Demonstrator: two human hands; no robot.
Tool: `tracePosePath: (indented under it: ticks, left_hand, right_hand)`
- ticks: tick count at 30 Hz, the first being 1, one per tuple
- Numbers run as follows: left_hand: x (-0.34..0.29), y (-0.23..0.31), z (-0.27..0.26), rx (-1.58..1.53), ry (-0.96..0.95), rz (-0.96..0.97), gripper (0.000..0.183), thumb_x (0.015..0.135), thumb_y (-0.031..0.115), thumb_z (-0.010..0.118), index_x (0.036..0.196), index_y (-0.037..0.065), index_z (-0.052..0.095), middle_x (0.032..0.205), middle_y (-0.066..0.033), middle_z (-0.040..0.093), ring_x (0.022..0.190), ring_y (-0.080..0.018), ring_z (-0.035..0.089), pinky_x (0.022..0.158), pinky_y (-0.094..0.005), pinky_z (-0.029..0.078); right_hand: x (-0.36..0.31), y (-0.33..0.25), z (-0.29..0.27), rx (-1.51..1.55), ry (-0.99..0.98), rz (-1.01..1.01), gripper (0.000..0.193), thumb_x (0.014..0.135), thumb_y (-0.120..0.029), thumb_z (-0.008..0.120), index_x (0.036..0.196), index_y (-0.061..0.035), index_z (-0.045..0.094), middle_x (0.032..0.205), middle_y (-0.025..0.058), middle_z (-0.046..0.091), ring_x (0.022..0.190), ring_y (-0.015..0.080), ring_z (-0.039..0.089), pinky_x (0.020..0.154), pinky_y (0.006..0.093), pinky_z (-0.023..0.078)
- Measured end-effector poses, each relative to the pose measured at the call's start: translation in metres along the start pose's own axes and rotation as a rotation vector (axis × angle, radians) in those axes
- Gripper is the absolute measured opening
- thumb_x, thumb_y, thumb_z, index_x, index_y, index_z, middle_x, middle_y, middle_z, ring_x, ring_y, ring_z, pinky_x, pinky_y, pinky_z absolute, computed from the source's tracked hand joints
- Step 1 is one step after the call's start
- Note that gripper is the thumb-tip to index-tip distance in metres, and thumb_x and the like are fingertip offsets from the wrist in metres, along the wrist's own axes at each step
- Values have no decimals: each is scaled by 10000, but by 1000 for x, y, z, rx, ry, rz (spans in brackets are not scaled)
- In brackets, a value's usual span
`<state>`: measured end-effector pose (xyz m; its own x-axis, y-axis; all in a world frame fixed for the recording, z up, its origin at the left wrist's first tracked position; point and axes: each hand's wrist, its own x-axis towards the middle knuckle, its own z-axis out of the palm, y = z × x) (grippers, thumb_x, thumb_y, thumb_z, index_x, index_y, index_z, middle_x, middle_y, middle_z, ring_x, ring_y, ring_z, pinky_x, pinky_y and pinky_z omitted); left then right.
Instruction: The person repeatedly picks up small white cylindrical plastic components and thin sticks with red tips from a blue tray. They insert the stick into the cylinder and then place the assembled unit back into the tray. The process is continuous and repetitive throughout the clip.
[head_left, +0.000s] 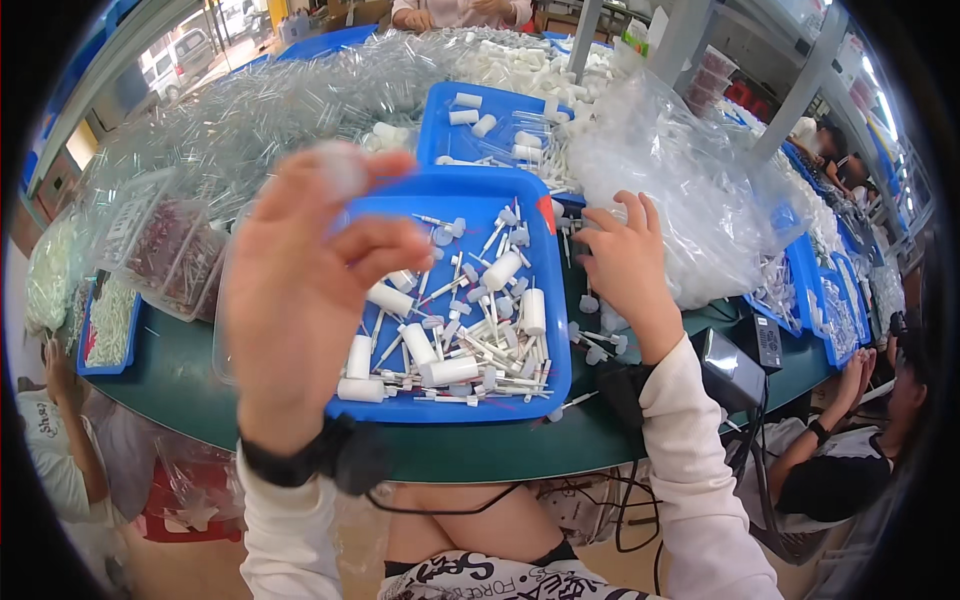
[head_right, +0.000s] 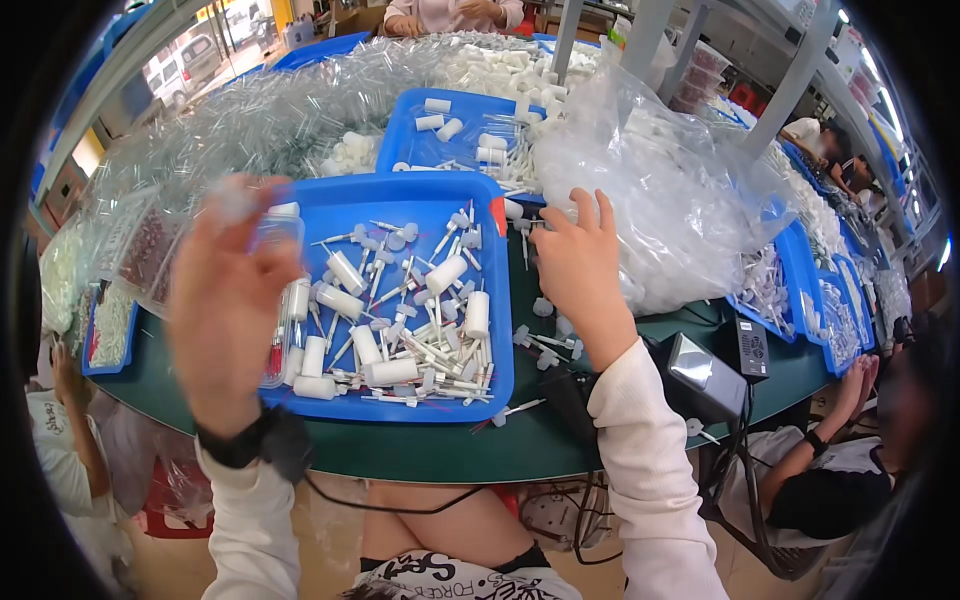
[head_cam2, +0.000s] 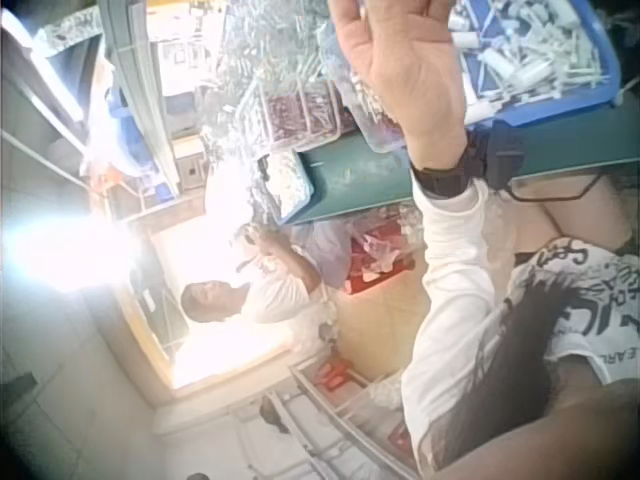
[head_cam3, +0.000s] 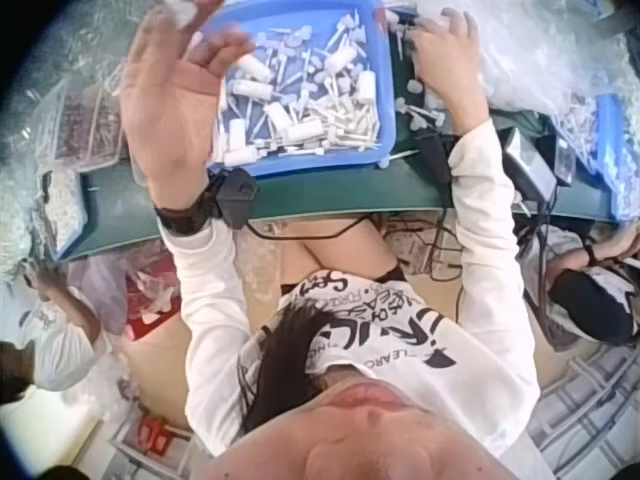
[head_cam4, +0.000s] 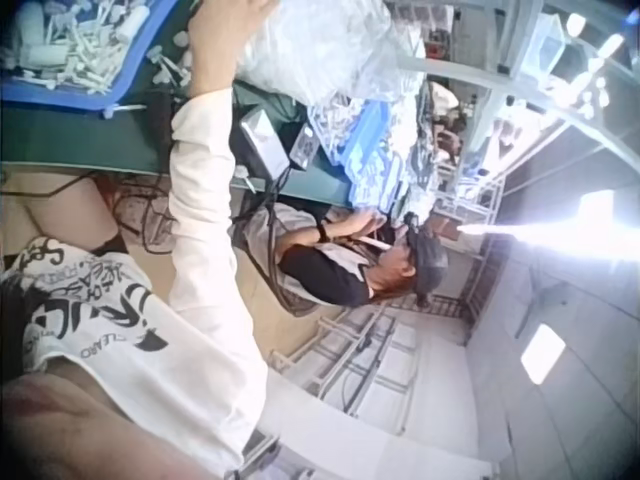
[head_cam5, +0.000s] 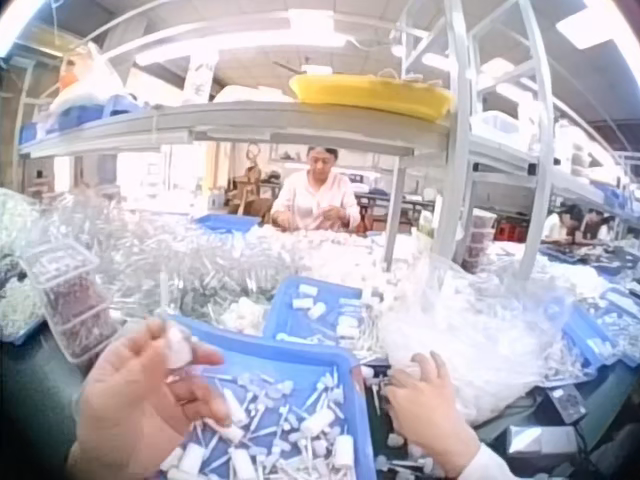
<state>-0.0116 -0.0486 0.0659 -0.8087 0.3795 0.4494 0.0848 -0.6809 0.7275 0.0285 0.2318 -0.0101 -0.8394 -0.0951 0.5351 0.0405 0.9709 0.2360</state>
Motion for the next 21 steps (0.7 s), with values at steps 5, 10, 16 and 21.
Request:
tracePosePath:
  ticks: [5,10,16,21]
  left_hand:
    - [9,-42,-22,468,60,-120,257,767,50,685,986,17,556,924,-101,644,808,-141,624,726,-248,483]
    - [4,-55,-30,718,-36,-22,258,724,57,722,950,37,599,888,-45,649,820,-115,616,716,-239,475]
    - [-2,-70,-30,629,-19,-51,248,719,40,716,953,47,631,910,-39,643,838,-116,600,720,-248,475]
    - [-4,-64,-32,695,-6,-24,242,710,31,716,942,43,646,923,-47,642,830,-112,591,719,-244,465]
  right_hand:
    - [9,-9,0,155,123,27,143,701,-109,625,832,-110,679,995,38,620,1065,268,490,979,461,323]
    - [17,-39,-19,700,106,-62,281,699,-134,643,980,-123,637,1003,48,603,1037,262,509,939,431,349]
    - [9,-57,-10,697,49,-170,345,686,-80,661,1025,-121,614,957,68,609,985,274,541,943,426,347]
    - [9,-49,-29,1207,40,179,254,784,-103,676,1031,-53,642,798,60,541,809,139,542,688,238,415]
